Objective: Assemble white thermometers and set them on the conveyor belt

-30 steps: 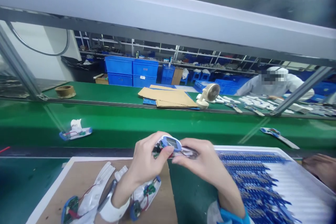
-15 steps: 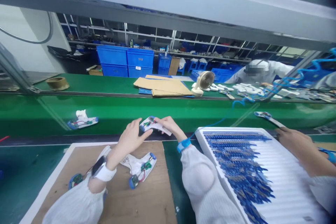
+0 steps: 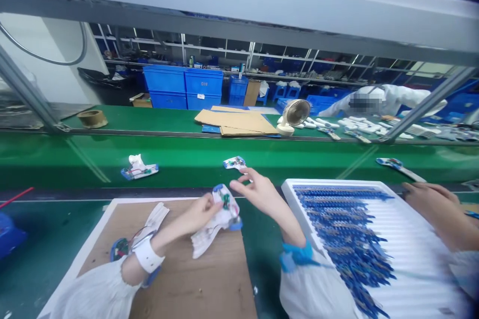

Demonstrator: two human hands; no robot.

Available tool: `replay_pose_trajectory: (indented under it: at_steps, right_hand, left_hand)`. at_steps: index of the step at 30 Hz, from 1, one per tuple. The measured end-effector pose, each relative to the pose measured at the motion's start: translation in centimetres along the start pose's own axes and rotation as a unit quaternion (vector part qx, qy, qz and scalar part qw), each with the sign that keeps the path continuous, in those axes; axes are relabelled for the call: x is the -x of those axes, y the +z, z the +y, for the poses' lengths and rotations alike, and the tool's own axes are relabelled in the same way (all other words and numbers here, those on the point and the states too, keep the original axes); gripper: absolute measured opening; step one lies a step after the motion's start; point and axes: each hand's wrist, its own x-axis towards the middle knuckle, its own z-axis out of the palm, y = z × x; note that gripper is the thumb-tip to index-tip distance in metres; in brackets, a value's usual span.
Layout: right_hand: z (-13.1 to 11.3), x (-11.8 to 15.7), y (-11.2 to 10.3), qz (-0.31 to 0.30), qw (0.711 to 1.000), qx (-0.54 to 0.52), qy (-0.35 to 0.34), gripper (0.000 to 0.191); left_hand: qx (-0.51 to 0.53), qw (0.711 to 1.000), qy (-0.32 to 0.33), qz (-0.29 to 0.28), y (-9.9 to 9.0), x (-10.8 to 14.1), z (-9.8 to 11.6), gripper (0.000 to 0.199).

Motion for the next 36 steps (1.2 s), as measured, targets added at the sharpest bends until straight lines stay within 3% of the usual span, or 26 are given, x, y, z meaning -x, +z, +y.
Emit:
replay_pose_trajectory:
  at_steps: [3,5,9,11,13,16,19,24,28,30,32,36]
  right_hand:
    - [-0.9,2.6,-1.0,-0.025,0.996,-0.056,-0.061,0.048]
    - [-1.3,3.1,-2.2,-0.024,0.991,-0.084,-0.103,0.041]
    - [-1.8,3.4,-4.0,-0.035,0.981,-0.076,-0.173,0.028]
    - [-2.1,3.8,-4.0,-0.051,0.976,-0.044,-0.208,0.021]
    - [-2.4,4.3,-3.4,-0.057,0.967,-0.006,-0.248,0.026]
    - [-2.7,5.2,-2.6,-0.016,0.956,0.060,-0.286,0.036]
    - [-2.6,6.1,-3.0,0.079,0.942,0.150,-0.291,0.024]
    - [-2.3,7.7,-4.6,0.286,0.825,0.343,-0.345,0.030]
    - [-2.4,9.1,-4.9,0.320,0.798,0.398,-0.319,0.027]
    - [-2.7,9.5,-4.8,0.327,0.796,0.395,-0.320,0.019]
    - [-3.1,9.5,-4.6,0.336,0.814,0.329,-0.341,0.017]
    - [-4.1,8.7,-3.9,0.296,0.845,0.176,-0.409,0.022]
  left_hand:
    - [0.153,0.986,0.026,0.065,0.5,0.4,3.4,0.052]
    - [0.234,0.970,0.045,0.049,-0.2,1.2,5.7,0.068]
    - [0.327,0.938,0.024,-0.112,-2.7,3.0,7.7,0.093]
    - [0.341,0.911,-0.013,-0.232,-3.3,3.2,7.2,0.093]
    - [0.321,0.900,-0.045,-0.292,-2.7,3.0,6.4,0.085]
    - [0.299,0.913,-0.045,-0.275,-0.7,2.3,5.8,0.077]
    - [0.308,0.927,-0.017,-0.214,0.7,1.7,6.7,0.070]
    - [0.314,0.937,0.043,-0.149,1.4,1.7,9.3,0.061]
    - [0.320,0.941,0.069,-0.082,2.4,1.8,9.6,0.036]
    - [0.345,0.933,0.060,-0.078,3.1,1.7,9.4,0.033]
    - [0.383,0.917,0.043,-0.103,3.7,1.5,9.3,0.038]
    - [0.446,0.880,0.028,-0.160,4.1,1.7,9.8,0.074]
